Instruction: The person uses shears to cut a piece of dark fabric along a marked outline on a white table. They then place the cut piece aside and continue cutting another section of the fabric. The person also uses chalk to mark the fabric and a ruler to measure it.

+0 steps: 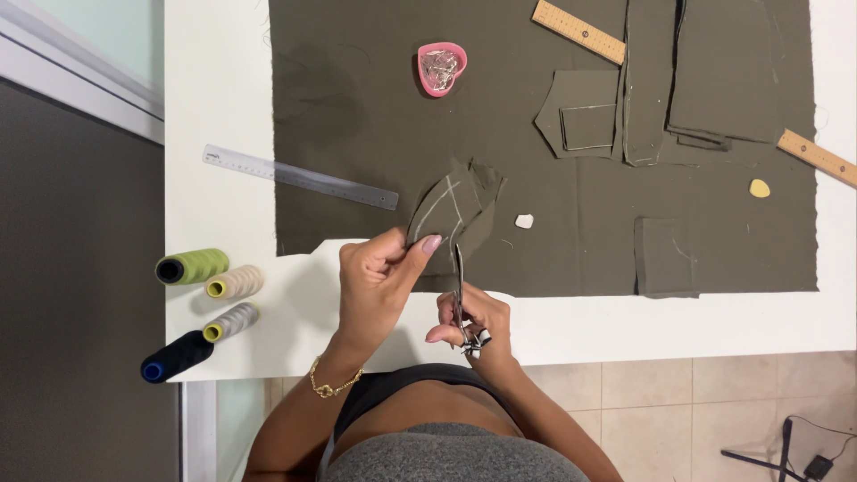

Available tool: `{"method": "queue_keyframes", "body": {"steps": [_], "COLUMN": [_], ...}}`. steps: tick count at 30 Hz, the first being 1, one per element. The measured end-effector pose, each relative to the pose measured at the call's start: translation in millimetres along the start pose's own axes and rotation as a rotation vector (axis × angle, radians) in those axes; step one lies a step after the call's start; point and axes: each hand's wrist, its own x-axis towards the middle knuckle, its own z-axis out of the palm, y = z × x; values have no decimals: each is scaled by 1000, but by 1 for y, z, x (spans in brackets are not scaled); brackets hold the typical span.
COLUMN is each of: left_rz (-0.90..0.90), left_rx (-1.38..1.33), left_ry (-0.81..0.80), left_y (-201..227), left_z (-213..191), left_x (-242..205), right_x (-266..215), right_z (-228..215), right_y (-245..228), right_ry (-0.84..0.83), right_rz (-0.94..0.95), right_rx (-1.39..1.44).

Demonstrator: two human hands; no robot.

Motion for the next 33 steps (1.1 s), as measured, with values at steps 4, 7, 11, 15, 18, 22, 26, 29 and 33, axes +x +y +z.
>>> {"method": "queue_keyframes", "body": {"steps": [4,7,11,15,18,22,26,29,33], "left_rz": [6,-9,2,-1,27,21,27,23,20], "left_rx": [15,-1,25,5,-7,-43,-59,-54,-43], "left_ry": [7,1,-15,-9,17,30,64,92,124], "left_y": [1,3,6,1,5,5,20,13,6], "left_z": [2,4,6,7,13,20,30,33,35], "left_x": [0,-4,-6,-10,-13,-19,-17,-21,-23], "right_x": [5,10,14,11,4,1,-6,-7,-15], "right_z": [2,1,3,7,9,12,15,19,24], "right_y": [0,-1,-6,-1,15,21,34,43,52], "right_ry": [2,-7,25,57,80,100,109,130,150], "right_rz": [8,-22,-62,-112,-140,-158,-139,-132,-112], "right_rx": [45,66,64,66,62,74,48,1,-75]}}
